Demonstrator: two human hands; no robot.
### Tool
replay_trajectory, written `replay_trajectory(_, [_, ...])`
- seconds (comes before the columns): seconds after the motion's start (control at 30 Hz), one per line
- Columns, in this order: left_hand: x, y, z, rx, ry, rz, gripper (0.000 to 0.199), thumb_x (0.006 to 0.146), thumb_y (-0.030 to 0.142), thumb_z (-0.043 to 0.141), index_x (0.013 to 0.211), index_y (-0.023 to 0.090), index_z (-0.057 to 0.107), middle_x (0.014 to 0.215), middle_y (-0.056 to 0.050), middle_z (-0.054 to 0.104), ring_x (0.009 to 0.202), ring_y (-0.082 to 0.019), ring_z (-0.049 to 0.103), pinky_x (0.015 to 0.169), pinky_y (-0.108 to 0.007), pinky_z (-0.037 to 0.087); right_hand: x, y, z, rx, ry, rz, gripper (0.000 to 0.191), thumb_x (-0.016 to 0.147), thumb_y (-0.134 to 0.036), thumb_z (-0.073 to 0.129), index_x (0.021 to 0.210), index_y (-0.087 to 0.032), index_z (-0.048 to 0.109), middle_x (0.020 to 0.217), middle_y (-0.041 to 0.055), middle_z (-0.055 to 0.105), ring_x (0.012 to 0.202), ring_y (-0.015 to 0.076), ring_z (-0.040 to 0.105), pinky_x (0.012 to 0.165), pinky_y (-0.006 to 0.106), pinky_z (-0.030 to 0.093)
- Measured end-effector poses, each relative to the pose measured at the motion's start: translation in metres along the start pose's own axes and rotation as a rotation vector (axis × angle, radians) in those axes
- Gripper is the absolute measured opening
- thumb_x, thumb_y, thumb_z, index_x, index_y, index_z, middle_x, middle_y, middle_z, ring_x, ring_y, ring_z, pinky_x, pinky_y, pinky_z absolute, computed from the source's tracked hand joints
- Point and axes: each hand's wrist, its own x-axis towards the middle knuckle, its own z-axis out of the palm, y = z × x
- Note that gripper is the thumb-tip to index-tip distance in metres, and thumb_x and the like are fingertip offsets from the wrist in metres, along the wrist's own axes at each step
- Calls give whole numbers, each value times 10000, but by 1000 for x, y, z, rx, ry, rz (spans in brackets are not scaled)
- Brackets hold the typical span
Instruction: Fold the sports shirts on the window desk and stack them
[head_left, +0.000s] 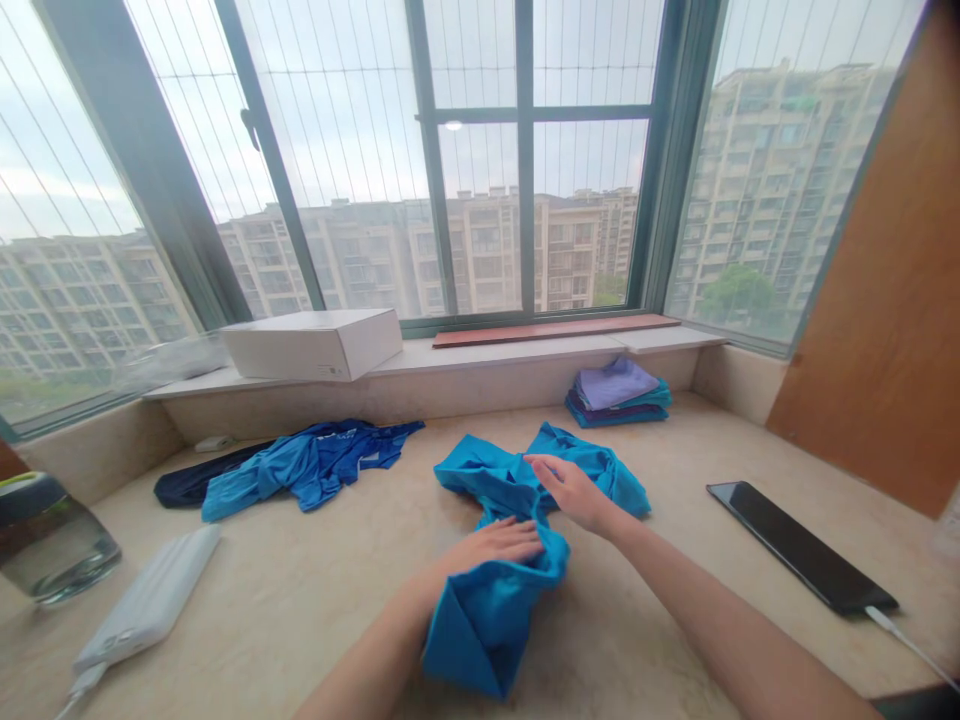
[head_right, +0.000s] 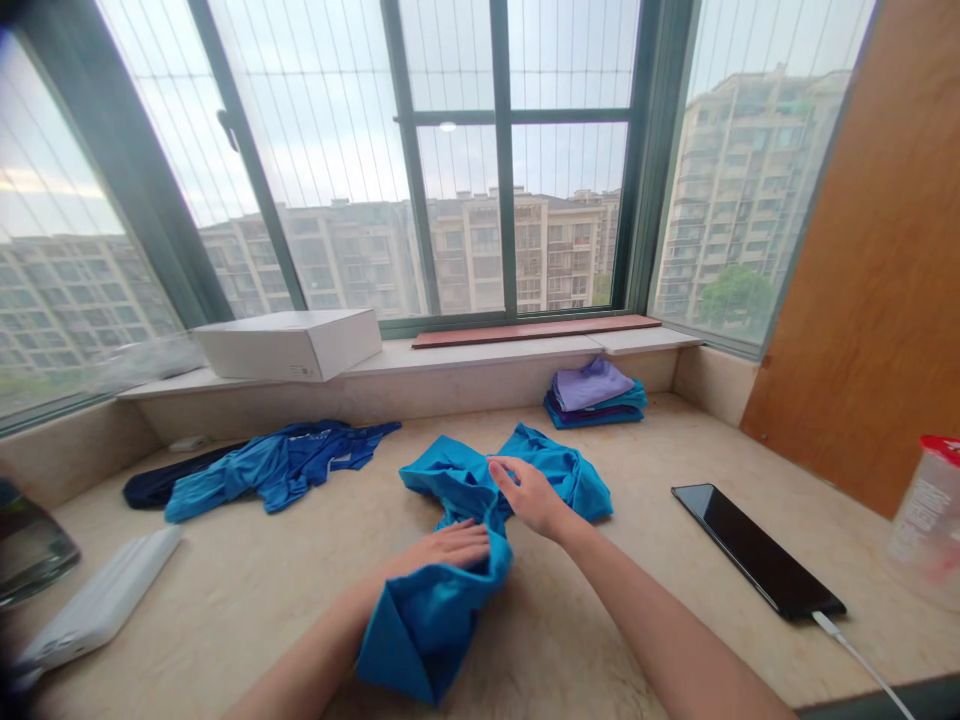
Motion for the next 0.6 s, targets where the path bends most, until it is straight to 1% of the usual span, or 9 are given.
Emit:
replay_trajectory(0.1, [9,13,4,-94,-163,121,517,1007,453,448,1483,259,501,1448,-69,596,1355,-305,522,1202,-457,295,-10,2,15,-27,-36,-42,535,981,-585,471,1300,-195,652,1336,123,667,1269,283,595,1101,461,442])
replay_trajectory(0.13, [10,16,5,-119,-189,136,540,989,431,482,1493,238,487,1456,-92,586,1359,-314,520,1206,-472,288,-14,4,19,-57,-51,-59,522,964,-558,523,1326,-200,634,1354,121,656,1280,288,584,1107,471,432])
replay_trajectory(0.2, [9,18,7,-147,-198,135,516,955,375,537,1454,243,534,1416,-91,621,1328,-310,554,1187,-447,338,-19,9,27,-144,-84,-81,540,906,-484,641,1365,-204,604,1384,124,634,1292,304,567,1109,483,420])
replay_trajectory(0.27, [7,16,10,-143,-198,119,494,937,330,565,1426,261,564,1407,-71,630,1310,-296,573,1156,-406,393,-20,11,33,-249,-98,-69,475,862,-398,699,1289,-193,654,1320,128,672,1238,322,595,1073,481,439])
replay_trajectory(0.33, [5,12,12,-108,-190,74,500,938,320,574,1435,272,553,1466,-67,579,1336,-288,551,1147,-400,409,-16,9,35,-297,-78,-33,272,883,-344,659,1093,-183,724,1145,116,739,1099,310,655,993,450,482])
replay_trajectory(0.37, [4,9,13,-83,-181,42,511,942,333,579,1448,273,539,1507,-72,535,1365,-292,523,1157,-414,398,-13,7,33,-278,-48,-10,211,910,-337,613,1002,-187,728,1051,101,754,1015,292,675,945,428,502])
replay_trajectory(0.43, [3,4,12,-35,-166,-22,544,949,363,587,1479,269,503,1584,-87,428,1433,-309,435,1186,-453,356,-7,4,26,-170,68,33,242,952,-360,527,916,-197,702,941,73,753,896,260,683,873,398,521])
replay_trajectory(0.53, [1,-3,8,-3,-147,-76,584,962,375,578,1517,250,449,1646,-98,293,1501,-321,305,1214,-493,297,3,7,9,65,320,109,274,945,-430,510,952,-212,675,957,64,750,895,256,680,857,392,531])
replay_trajectory(0.6, [0,-6,6,-13,-124,-77,579,971,360,564,1524,245,435,1657,-92,264,1512,-309,282,1220,-489,290,9,14,-3,253,469,162,268,907,-460,560,974,-229,678,958,51,753,913,256,682,843,384,544])
